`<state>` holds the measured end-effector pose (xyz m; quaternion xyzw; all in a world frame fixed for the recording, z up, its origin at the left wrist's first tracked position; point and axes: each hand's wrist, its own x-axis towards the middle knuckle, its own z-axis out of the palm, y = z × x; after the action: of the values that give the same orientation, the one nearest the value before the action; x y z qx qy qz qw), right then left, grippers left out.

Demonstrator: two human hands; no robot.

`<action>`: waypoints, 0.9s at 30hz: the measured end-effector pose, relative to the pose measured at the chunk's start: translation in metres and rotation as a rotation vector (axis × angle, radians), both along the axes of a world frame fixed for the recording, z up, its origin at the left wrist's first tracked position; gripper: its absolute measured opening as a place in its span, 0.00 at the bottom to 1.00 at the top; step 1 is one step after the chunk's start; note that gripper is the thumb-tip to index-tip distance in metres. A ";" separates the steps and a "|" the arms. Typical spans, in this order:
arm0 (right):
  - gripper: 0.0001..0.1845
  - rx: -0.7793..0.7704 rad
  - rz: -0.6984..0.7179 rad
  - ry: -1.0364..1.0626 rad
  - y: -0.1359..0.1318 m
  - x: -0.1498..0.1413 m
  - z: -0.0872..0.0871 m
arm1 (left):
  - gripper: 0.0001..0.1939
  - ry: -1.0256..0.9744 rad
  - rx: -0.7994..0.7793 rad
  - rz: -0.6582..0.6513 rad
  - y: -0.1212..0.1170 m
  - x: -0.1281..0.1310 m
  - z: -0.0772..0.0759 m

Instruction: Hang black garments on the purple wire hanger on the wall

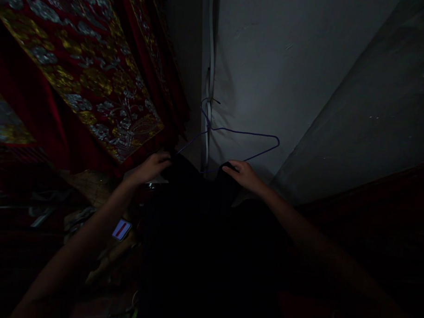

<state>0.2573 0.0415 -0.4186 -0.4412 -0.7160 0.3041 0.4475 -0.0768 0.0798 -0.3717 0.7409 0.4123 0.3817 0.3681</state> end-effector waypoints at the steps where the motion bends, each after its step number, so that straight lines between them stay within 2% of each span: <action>1: 0.17 0.000 0.018 0.001 -0.004 -0.001 0.002 | 0.03 -0.053 0.027 -0.033 0.000 0.010 0.004; 4: 0.13 0.034 0.086 -0.011 -0.016 0.001 0.009 | 0.20 -0.192 0.120 -0.037 -0.001 0.033 0.008; 5: 0.15 0.046 0.104 -0.020 -0.019 0.005 0.011 | 0.22 -0.182 0.156 -0.014 -0.001 0.036 0.008; 7: 0.28 0.063 0.087 -0.044 -0.023 0.021 0.012 | 0.19 -0.093 0.222 0.053 0.001 0.034 0.011; 9: 0.40 0.091 -0.034 -0.040 -0.019 0.046 0.012 | 0.15 0.005 0.282 0.116 0.005 0.028 0.016; 11: 0.44 0.143 -0.216 0.025 -0.005 0.074 0.010 | 0.15 0.097 0.316 0.118 0.008 0.022 0.024; 13: 0.42 0.206 -0.353 0.098 0.015 0.098 0.012 | 0.14 0.177 0.330 0.078 0.010 0.022 0.031; 15: 0.33 0.218 -0.391 0.101 0.034 0.114 0.020 | 0.14 0.228 0.337 0.049 0.011 0.026 0.036; 17: 0.22 0.157 -0.336 0.068 0.047 0.121 0.032 | 0.12 0.242 0.358 0.053 0.012 0.029 0.036; 19: 0.17 0.057 -0.237 0.045 0.051 0.123 0.046 | 0.11 0.227 0.403 0.081 0.014 0.028 0.033; 22: 0.17 -0.114 -0.076 0.022 0.042 0.124 0.060 | 0.08 0.148 0.464 0.176 0.020 0.017 0.028; 25: 0.19 -0.268 0.063 0.066 0.031 0.118 0.066 | 0.09 0.089 0.440 0.245 0.025 0.006 0.025; 26: 0.20 -0.281 0.064 0.087 0.028 0.113 0.066 | 0.10 0.079 0.420 0.251 0.027 0.006 0.025; 27: 0.21 -0.235 0.003 0.106 0.026 0.106 0.067 | 0.12 0.071 0.396 0.246 0.027 0.007 0.026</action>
<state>0.3634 0.0674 -0.3519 -0.4729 -0.6514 0.4093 0.4296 -0.0695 0.1070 -0.3457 0.7558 0.4294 0.4705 0.1516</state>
